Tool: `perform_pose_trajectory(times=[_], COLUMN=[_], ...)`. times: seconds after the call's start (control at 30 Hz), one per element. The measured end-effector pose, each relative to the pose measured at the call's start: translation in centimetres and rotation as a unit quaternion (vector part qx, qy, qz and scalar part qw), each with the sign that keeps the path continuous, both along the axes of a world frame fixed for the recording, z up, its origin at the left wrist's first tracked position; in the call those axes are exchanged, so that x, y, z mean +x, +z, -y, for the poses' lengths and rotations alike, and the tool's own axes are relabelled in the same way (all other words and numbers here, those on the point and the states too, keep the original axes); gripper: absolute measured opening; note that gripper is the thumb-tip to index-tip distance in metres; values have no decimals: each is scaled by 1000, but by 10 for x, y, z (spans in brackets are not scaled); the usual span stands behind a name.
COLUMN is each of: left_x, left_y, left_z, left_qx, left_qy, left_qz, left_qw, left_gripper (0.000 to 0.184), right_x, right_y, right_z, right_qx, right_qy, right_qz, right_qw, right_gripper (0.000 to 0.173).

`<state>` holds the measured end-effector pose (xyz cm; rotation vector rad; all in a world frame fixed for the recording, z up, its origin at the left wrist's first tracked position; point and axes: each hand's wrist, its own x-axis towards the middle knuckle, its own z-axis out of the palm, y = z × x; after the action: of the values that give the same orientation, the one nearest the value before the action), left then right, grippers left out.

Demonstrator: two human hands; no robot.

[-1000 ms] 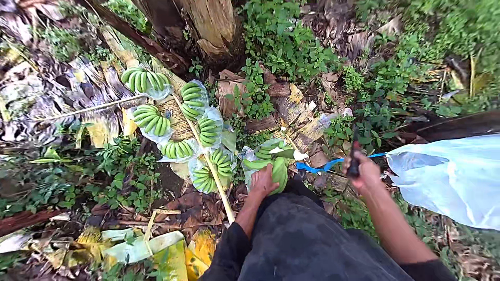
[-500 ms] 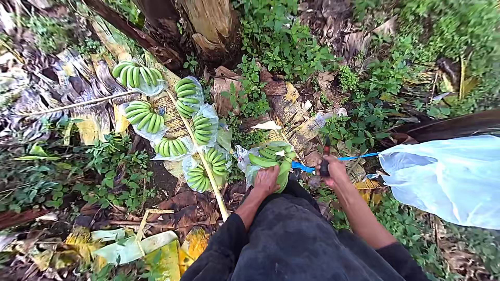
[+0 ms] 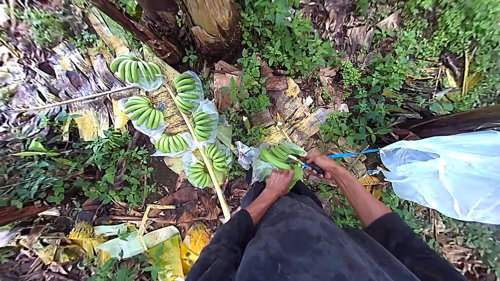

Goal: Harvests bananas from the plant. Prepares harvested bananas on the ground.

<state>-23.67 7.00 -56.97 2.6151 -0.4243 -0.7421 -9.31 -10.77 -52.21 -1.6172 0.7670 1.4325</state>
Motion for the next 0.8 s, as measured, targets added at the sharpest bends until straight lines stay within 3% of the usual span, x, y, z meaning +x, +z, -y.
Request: perform_pose_trajectory(times=[0.23, 0.33, 0.4, 0.47, 0.6, 0.8], left_x=[-10, -9, -6, -5, 3, 11], left_y=[-1, 2, 1, -1, -14, -16], left_z=[7, 5, 3, -4, -20, -75], left_qx=[-22, -32, -41, -49, -77, -87], left_qy=[-4, 5, 26, 44, 107, 230], left_qz=[4, 0, 9, -3, -43, -99], left_qw=[1000, 999, 999, 998, 990, 964], left_gripper=[47, 48, 47, 49, 66, 75], right_x=[-12, -21, -23, -19, -3, -17], right_y=[30, 63, 99, 118, 107, 59], right_z=[21, 29, 35, 33, 36, 45], right_qx=[20, 87, 144, 121, 59, 43], right_qy=[-57, -68, -82, -98, -147, -166], right_qz=[-17, 0, 41, 133, 240, 181], right_qw=[998, 994, 985, 979, 958, 968], right_gripper=[36, 42, 49, 50, 48, 40])
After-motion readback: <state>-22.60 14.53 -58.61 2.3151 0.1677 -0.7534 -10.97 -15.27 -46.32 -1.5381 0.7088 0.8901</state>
